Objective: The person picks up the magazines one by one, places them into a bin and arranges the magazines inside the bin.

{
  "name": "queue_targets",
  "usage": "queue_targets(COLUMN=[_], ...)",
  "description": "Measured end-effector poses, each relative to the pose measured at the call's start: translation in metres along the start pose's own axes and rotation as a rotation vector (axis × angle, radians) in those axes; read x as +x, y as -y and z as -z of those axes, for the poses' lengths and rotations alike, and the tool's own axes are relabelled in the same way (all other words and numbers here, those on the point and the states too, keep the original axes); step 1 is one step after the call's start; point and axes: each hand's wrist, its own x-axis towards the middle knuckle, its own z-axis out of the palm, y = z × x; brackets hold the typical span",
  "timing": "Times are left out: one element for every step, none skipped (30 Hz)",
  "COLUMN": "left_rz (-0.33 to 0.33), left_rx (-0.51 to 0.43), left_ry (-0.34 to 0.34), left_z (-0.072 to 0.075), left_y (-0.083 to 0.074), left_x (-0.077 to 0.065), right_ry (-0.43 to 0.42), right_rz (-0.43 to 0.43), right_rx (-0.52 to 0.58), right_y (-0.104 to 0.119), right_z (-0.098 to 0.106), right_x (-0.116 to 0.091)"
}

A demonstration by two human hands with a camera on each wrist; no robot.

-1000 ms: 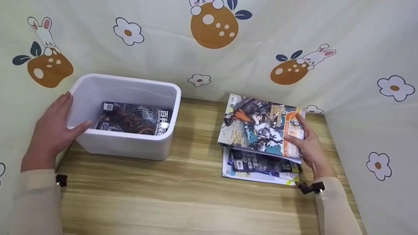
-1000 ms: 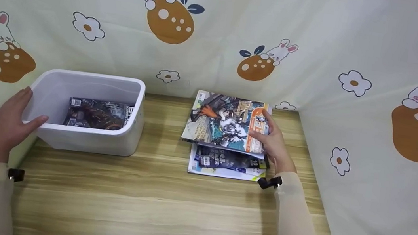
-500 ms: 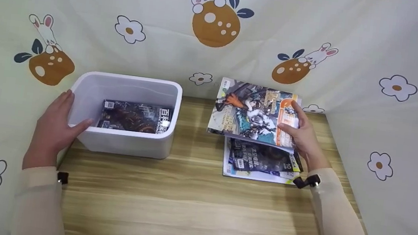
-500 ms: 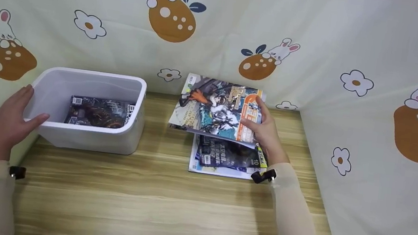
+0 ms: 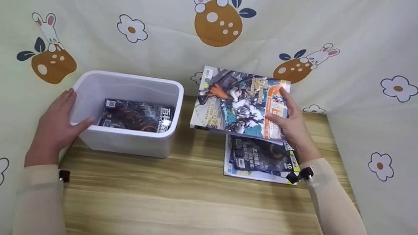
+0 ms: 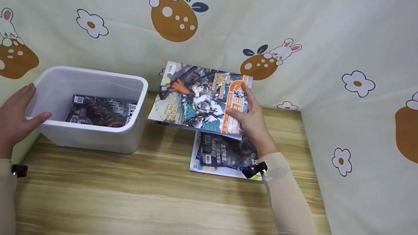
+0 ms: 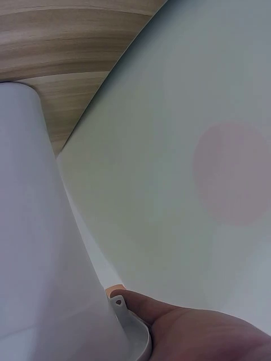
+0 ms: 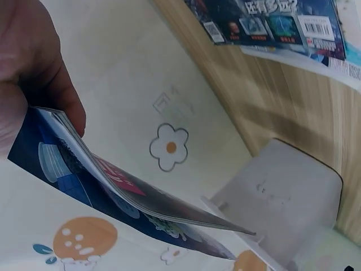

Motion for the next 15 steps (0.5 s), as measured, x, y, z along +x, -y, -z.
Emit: queue_targets(left_rz=[-0.001, -0.003, -0.004, -0.005, -0.005, -0.008, -0.011, -0.012, -0.013, -0.012, -0.012, -0.011, -0.009, -0.006, -0.006], left_rx=[-0.001, -0.002, -0.002, -0.003, -0.004, -0.004, -0.004, -0.005, -0.006, -0.007, -0.006, -0.006, -0.006, -0.006, -0.005], left_ry=[-0.001, -0.003, -0.004, -0.005, -0.007, -0.009, -0.010, -0.009, -0.009, -0.008, -0.008, -0.007, -0.007, -0.006, -0.007], left_z=[0.000, 0.000, 0.000, 0.001, 0.001, 0.001, 0.001, 0.002, 0.002, 0.002, 0.002, 0.002, 0.002, 0.001, 0.001], left_y=[0.000, -0.001, -0.001, -0.002, -0.002, -0.002, -0.002, -0.003, -0.003, -0.003, -0.003, -0.003, -0.003, -0.003, -0.003], left_x=[0.000, 0.000, 0.000, 0.000, 0.000, 0.000, 0.000, 0.000, 0.000, 0.000, 0.000, -0.001, -0.001, -0.001, -0.001], right_ry=[0.006, 0.008, 0.010, 0.014, 0.017, 0.024, 0.028, 0.033, 0.040, 0.044, 0.048, 0.054, 0.055, 0.058, 0.058], right_rz=[0.003, 0.005, 0.008, 0.009, 0.011, 0.015, 0.018, 0.023, 0.027, 0.031, 0.035, 0.036, 0.040, 0.042, 0.043], right_rx=[0.016, 0.026, 0.031, 0.042, 0.050, 0.060, 0.068, 0.073, 0.078, 0.088, 0.091, 0.098, 0.098, 0.100, 0.107], right_y=[0.002, 0.004, 0.006, 0.009, 0.010, 0.012, 0.013, 0.015, 0.016, 0.017, 0.019, 0.020, 0.021, 0.022, 0.023], right_z=[-0.003, -0.006, -0.009, -0.012, -0.015, -0.017, -0.020, -0.023, -0.026, -0.029, -0.032, -0.035, -0.038, -0.041, -0.044], right_x=[0.001, 0.002, 0.002, 0.003, 0.004, 0.005, 0.006, 0.006, 0.007, 0.007, 0.008, 0.008, 0.009, 0.009, 0.009])
